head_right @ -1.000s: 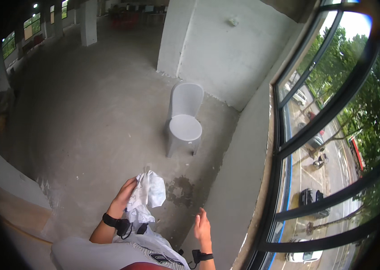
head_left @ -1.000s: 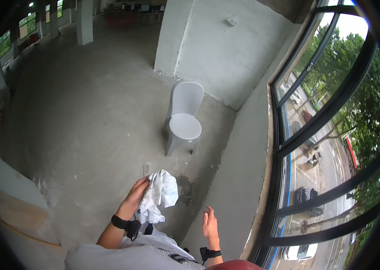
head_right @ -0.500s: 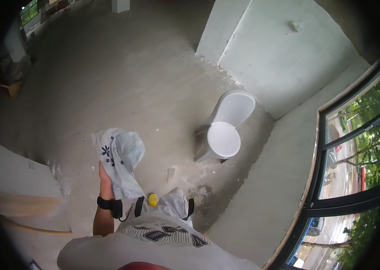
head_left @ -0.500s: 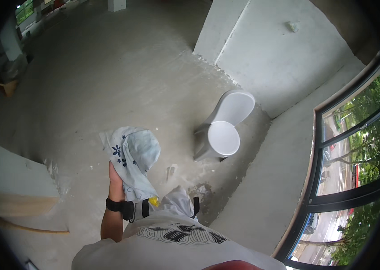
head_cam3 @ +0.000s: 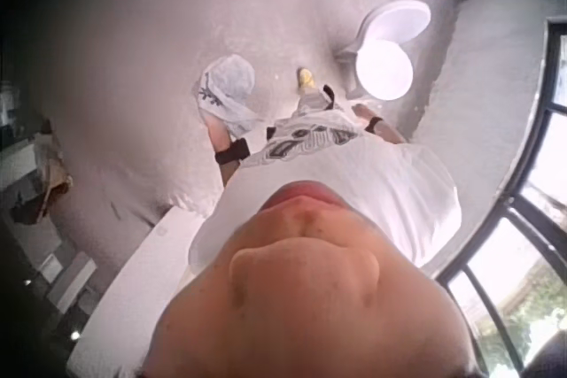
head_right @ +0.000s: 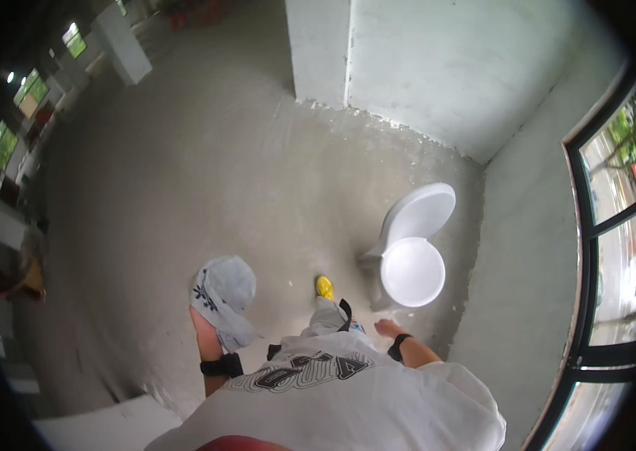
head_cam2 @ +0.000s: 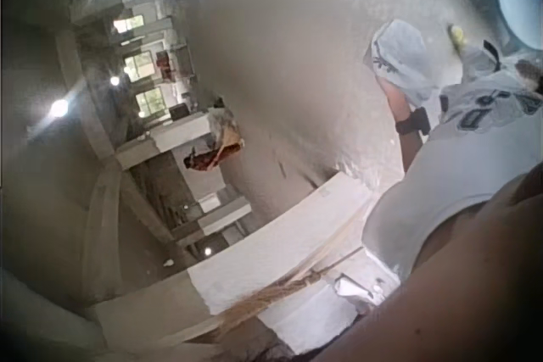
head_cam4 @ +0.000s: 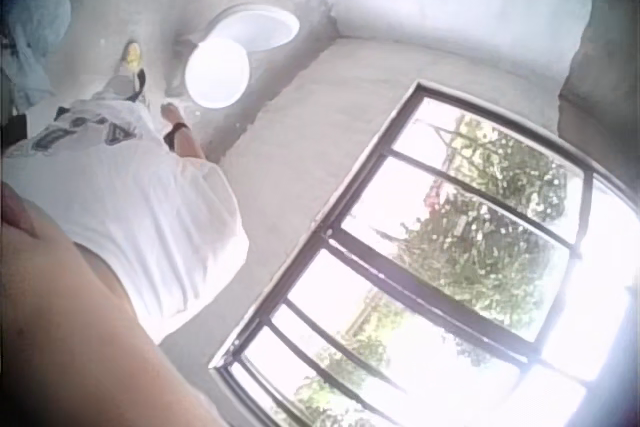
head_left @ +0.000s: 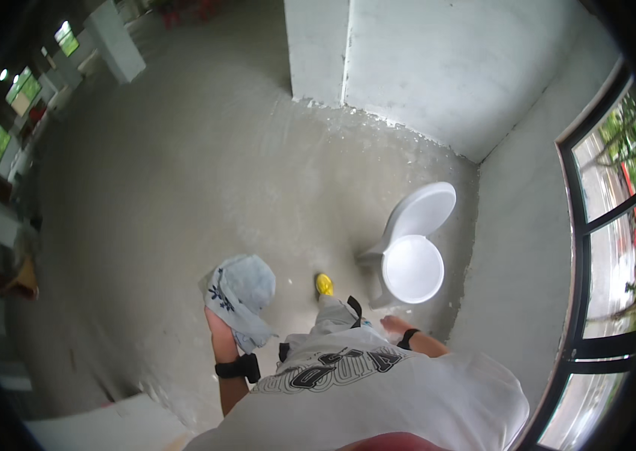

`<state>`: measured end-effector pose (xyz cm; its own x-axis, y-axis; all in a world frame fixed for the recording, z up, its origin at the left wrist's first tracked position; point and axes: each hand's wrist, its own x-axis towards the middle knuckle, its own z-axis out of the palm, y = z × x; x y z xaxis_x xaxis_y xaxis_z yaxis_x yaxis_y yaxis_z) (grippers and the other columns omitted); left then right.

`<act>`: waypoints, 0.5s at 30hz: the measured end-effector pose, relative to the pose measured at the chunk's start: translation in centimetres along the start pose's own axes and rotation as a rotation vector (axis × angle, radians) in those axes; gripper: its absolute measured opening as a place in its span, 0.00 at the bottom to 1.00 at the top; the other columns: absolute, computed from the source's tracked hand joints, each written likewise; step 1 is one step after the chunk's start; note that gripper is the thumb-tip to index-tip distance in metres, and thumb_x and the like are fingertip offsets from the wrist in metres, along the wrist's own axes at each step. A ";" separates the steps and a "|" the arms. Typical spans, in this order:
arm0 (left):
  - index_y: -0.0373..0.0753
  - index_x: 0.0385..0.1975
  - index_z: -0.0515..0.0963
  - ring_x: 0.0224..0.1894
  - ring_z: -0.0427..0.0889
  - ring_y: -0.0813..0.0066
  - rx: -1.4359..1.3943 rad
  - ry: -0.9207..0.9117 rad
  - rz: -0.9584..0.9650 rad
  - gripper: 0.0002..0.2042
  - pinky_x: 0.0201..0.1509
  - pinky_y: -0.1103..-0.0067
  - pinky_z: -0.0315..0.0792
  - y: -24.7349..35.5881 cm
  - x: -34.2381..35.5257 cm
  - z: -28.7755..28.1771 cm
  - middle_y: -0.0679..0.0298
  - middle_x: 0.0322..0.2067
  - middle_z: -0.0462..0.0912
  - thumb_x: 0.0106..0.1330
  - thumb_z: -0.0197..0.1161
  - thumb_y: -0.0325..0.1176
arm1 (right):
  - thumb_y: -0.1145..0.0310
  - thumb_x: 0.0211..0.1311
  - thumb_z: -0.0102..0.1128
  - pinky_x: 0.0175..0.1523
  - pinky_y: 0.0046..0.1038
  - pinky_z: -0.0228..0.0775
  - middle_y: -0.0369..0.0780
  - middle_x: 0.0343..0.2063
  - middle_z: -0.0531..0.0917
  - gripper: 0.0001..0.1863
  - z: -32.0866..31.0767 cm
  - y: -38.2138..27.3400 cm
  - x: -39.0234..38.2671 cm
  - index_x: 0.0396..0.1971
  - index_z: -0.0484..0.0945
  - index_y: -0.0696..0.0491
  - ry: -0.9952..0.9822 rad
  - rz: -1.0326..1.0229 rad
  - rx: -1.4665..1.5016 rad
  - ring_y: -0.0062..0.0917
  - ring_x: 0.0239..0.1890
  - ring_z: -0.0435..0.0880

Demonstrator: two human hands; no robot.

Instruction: Cleaning a glass window pane using a cloth.

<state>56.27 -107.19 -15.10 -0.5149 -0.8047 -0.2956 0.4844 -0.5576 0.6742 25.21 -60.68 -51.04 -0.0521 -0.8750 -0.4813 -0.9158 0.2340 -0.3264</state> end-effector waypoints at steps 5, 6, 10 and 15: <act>0.33 0.61 0.67 0.61 0.71 0.61 -0.010 -0.084 -0.024 0.24 0.68 0.68 0.63 5.4 13.4 4.2 0.56 0.60 0.72 0.73 0.40 0.44 | 0.66 0.61 0.46 0.43 0.45 0.76 0.53 0.34 0.82 0.15 -26.9 2.5 21.3 0.30 0.80 0.59 0.067 0.198 0.156 0.49 0.37 0.82; 0.33 0.61 0.67 0.61 0.71 0.60 -0.059 -0.154 -0.024 0.24 0.67 0.68 0.63 5.9 16.0 5.2 0.56 0.59 0.72 0.73 0.40 0.43 | 0.69 0.58 0.48 0.43 0.44 0.77 0.53 0.31 0.83 0.13 -30.2 3.6 24.9 0.28 0.81 0.59 0.123 0.071 0.007 0.48 0.36 0.84; 0.34 0.60 0.68 0.60 0.72 0.62 -0.051 -0.058 0.083 0.25 0.66 0.68 0.66 8.7 28.9 6.4 0.57 0.58 0.74 0.73 0.41 0.45 | 0.64 0.64 0.44 0.46 0.46 0.74 0.54 0.37 0.82 0.16 -44.0 4.8 41.8 0.34 0.78 0.60 0.319 0.233 0.356 0.53 0.40 0.81; 0.36 0.61 0.67 0.60 0.71 0.65 0.132 0.090 0.025 0.27 0.66 0.70 0.64 13.5 47.7 10.7 0.60 0.58 0.74 0.73 0.42 0.52 | 0.62 0.65 0.45 0.43 0.47 0.72 0.53 0.32 0.82 0.15 -47.1 13.9 58.3 0.36 0.78 0.56 0.454 0.236 0.371 0.52 0.37 0.81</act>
<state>30.65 -150.91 -12.89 -0.4352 -0.8364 -0.3331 0.3960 -0.5101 0.7635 -9.28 -128.41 -45.33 -0.4742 -0.8555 -0.2081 -0.6645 0.5028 -0.5528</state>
